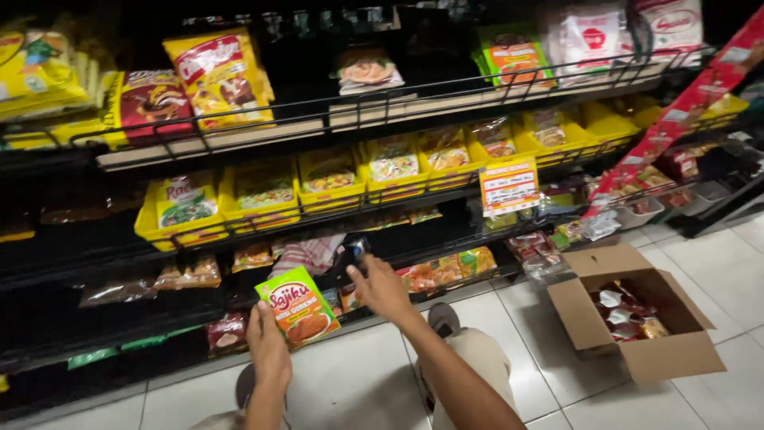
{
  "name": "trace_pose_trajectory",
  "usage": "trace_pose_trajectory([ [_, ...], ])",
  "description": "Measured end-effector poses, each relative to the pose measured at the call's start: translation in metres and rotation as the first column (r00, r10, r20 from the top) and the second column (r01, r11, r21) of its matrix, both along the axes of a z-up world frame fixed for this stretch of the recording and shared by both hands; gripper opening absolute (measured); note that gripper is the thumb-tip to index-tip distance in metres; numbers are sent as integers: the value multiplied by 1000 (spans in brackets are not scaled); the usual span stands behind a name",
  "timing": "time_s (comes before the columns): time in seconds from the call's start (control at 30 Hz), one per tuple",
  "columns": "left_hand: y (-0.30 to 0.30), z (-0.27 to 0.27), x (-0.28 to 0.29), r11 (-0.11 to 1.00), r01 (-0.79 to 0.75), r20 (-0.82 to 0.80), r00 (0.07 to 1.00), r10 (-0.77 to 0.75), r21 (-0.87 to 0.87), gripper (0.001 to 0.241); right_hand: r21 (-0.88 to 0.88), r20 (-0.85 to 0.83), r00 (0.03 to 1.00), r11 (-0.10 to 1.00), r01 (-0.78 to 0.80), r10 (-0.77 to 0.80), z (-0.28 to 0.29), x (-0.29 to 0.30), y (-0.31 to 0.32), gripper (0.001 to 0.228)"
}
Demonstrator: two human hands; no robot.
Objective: Scan and place seasoning packets onto retail shelves from a cardboard box.
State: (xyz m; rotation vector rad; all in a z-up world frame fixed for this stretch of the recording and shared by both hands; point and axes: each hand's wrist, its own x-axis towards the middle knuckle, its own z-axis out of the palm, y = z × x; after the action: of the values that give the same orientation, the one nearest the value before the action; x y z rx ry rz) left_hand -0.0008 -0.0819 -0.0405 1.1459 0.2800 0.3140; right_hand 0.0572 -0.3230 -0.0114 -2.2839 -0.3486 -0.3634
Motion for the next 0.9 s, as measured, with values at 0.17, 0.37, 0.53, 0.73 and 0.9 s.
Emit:
trace_pose_trajectory([
  [0.17,-18,-10,3,979,58,71,997,-45,-195,35,143,-53,908,903,-406,417,34,-41,-14,37],
  [0.37,-51,15,6,960,189,25,982,-188,-206,43,400,-187,817,802,-444,546,43,-50,-37,28],
  [0.53,-56,-51,46,890,367,24,922,-387,271,46,649,-154,815,679,-343,558,41,-43,-64,21],
  [0.73,-97,70,57,824,478,118,840,-530,306,40,869,-217,828,489,-78,517,53,-37,-94,43],
  [0.9,-157,258,53,650,528,58,750,-658,546,36,818,-306,853,575,8,423,28,-18,-103,54],
])
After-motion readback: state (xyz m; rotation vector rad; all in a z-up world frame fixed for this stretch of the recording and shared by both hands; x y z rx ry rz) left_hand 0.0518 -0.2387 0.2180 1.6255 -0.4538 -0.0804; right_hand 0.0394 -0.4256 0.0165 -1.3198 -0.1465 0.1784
